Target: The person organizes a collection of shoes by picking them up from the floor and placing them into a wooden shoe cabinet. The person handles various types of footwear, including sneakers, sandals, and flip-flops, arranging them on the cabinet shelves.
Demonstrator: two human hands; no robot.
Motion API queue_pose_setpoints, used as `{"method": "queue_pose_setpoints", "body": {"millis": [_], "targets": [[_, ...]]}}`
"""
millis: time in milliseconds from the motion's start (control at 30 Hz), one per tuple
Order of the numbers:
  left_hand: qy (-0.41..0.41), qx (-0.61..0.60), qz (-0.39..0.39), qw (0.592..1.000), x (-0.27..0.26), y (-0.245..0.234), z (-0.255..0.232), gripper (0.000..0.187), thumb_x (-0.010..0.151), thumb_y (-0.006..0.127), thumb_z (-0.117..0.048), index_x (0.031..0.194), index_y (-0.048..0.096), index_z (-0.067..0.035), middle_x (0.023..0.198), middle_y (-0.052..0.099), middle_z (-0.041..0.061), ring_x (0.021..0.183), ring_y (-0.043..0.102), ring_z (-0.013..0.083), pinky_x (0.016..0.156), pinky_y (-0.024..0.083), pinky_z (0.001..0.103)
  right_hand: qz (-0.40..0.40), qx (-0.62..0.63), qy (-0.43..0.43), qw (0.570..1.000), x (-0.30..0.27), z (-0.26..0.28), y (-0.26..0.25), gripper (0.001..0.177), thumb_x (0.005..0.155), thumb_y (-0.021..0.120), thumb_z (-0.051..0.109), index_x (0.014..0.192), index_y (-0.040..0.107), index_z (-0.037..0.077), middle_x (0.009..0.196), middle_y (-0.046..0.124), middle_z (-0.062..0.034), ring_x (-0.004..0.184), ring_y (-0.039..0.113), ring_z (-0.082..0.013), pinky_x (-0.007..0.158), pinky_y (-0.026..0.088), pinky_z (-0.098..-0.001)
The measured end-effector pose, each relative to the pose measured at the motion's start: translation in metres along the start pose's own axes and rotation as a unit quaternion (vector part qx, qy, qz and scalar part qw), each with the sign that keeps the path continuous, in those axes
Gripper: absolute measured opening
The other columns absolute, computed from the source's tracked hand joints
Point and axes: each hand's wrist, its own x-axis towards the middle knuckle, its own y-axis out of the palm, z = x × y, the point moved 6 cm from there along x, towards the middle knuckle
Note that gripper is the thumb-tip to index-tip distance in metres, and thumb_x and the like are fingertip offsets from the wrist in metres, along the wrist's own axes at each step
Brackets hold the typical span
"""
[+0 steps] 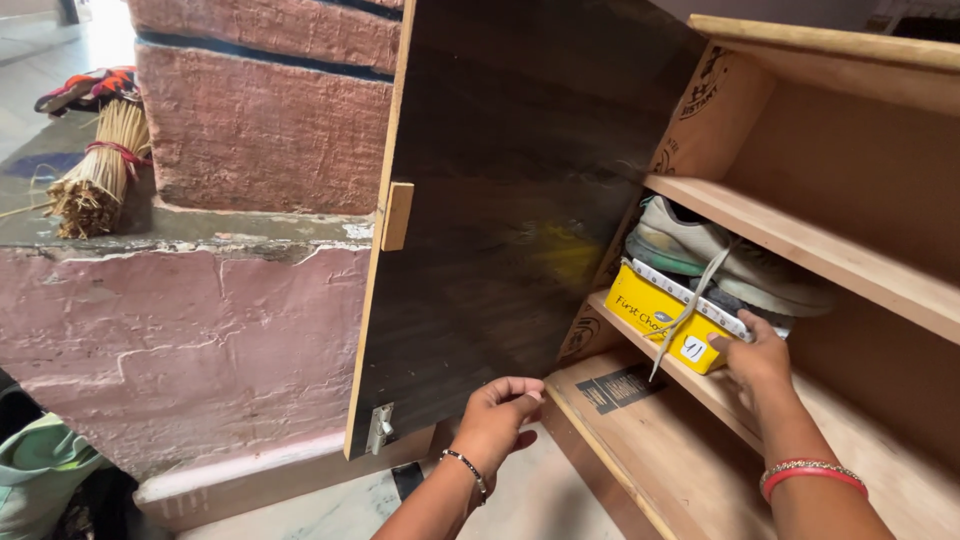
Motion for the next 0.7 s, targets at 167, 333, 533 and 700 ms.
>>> {"method": "queue_pose_setpoints", "body": {"millis": [167,333,533,700], "targets": [[-0.004,-0.011,0.006,1.0,0.005,-0.006,0.012,0.019,0.091,0.067,-0.016,0.109,0.074,-0.012,0.101,0.073,-0.002,0.096,0.068,0.0117,0.081,0.056,0.032,-0.102,-0.044,-0.026,0.994,0.005,0.002,-0.011,0.035,0.085,0.082,0.006,0.12,0.078,0.005,0.114,0.076,-0.0162,0.094,0.069,-0.0242,0.079,0.055,-0.0385],[-0.026,-0.005,-0.005,1.0,0.007,-0.018,0.023,0.018,0.092,0.066,-0.016,0.108,0.073,-0.013,0.101,0.074,-0.002,0.096,0.068,0.0113,0.082,0.057,0.032,-0.168,-0.128,-0.096,0.973,-0.016,0.018,-0.017,0.014,0.086,0.083,0.009,0.1,0.082,0.007,0.103,0.078,-0.0156,0.091,0.073,-0.022,0.088,0.055,-0.0339],[-0.022,-0.001,-0.013,1.0,0.007,-0.028,0.017,0.018,0.092,0.066,-0.016,0.108,0.073,-0.013,0.1,0.073,-0.002,0.094,0.068,0.0103,0.082,0.057,0.033,-0.154,-0.256,-0.259,0.919,-0.062,0.05,-0.011,0.015,0.096,0.077,0.017,0.106,0.082,0.008,0.103,0.074,-0.0246,0.088,0.071,-0.0374,0.088,0.054,-0.0445],[-0.012,0.007,-0.017,1.0,0.005,-0.038,0.006,0.018,0.092,0.065,-0.016,0.108,0.073,-0.013,0.097,0.073,-0.003,0.089,0.066,0.0089,0.081,0.057,0.033,-0.154,-0.273,-0.341,0.886,-0.089,0.049,-0.025,0.013,0.099,0.075,0.015,0.108,0.08,0.008,0.106,0.073,-0.0225,0.091,0.07,-0.039,0.089,0.055,-0.0451]]}}
